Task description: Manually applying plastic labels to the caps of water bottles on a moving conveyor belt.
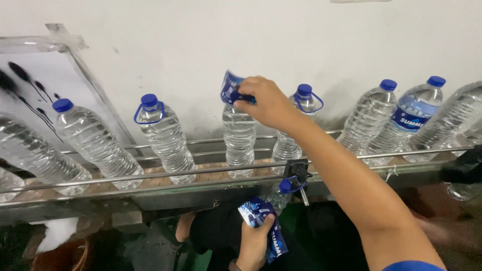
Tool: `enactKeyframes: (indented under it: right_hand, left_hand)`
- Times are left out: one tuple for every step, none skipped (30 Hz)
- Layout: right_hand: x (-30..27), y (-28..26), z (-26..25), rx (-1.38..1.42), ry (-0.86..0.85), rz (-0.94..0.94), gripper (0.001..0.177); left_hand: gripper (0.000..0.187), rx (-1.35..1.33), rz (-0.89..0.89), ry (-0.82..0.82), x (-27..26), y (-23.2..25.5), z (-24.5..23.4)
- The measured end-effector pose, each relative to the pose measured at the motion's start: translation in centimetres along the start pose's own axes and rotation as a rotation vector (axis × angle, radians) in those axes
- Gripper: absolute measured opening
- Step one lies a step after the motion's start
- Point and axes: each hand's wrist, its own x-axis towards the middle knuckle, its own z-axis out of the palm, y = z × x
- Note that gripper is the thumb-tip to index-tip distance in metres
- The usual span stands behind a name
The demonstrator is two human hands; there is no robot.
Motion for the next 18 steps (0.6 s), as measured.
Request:
enactKeyframes:
  right_hand:
    - [1.0,1.0,2.1,-0.105,0.050,-0.081,0.017]
    - [0.7,0.5,2.7,-0.103,0.052,-0.081,0.017]
    - [0.5,0.1,3.2,-0.164,0.114,-0.044,0.031]
    - [0.3,-0.3,3.7,-0.225,0.176,-0.008,0.045]
    - [0.0,-1.5,3.7,-0.224,0.173,-0.019,0.045]
    - [-0.3,-2.7,3.6,0.022,0.062,0.267,0.062]
    - [-1.0,-3.7,3.7,0.271,-0.054,0.558,0.081]
    - [-1.5,-3.3,5.0,0.274,-0.054,0.559,0.081]
    - [-2.4,-2.8,6.2,0.356,0.109,0.517,0.089]
    - [-3.2,-2.4,7.3,0.434,0.272,0.472,0.097]
    - [-3.9,-2.0,8.6,0.430,0.271,0.468,0.097]
    - [-4.6,-1.6,10.0,0.443,0.310,0.516,0.107]
    - [-5.6,-1.2,11.3,0.458,0.350,0.568,0.117]
    - [-6.0,-1.1,11.7,0.457,0.348,0.570,0.117]
    - [-6.4,-1.0,12.1,0.457,0.374,0.571,0.119]
    - [-6.7,-0.9,12.4,0.456,0.400,0.573,0.122]
    - [-6.8,-1.2,12.7,0.457,0.403,0.567,0.122]
    - [-6.9,-1.4,13.0,0.427,0.401,0.567,0.123]
  left_hand:
    - [0.062,0.134,-0.044,0.083,-0.1,0.8,-0.6]
    - [0.062,0.136,-0.043,0.085,-0.3,1.6,-1.5]
    - [0.058,0.097,-0.077,0.132,-0.4,2.3,-2.3]
    - [0.055,0.057,-0.110,0.180,-0.5,3.1,-3.1]
    - [0.055,0.048,-0.104,0.182,-0.1,3.4,-4.1]
    - [0.052,0.048,-0.109,0.198,0.3,3.6,-5.0]
    - [0.050,0.059,-0.121,0.214,0.7,3.8,-6.3]
    - [0.050,0.061,-0.121,0.215,0.8,4.4,-6.8]
    - [0.047,0.043,-0.121,0.206,0.7,4.9,-7.4]
    - [0.045,0.025,-0.121,0.196,0.6,5.4,-7.9]
    - [0.045,0.020,-0.120,0.192,0.7,6.0,-8.3]
    - [0.052,0.031,-0.108,0.194,0.7,6.6,-8.7]
    - [0.059,0.045,-0.099,0.199,0.5,6.9,-9.3]
    - [0.059,0.044,-0.101,0.199,1.0,7.1,-9.7]
    - [0.048,-0.040,-0.036,0.191,1.4,7.3,-10.3]
    - [0.037,-0.123,0.029,0.183,1.9,7.4,-10.7]
    - [0.037,-0.123,0.035,0.181,2.2,8.3,-11.0]
    - [0.036,-0.130,0.058,0.193,2.5,9.1,-11.2]
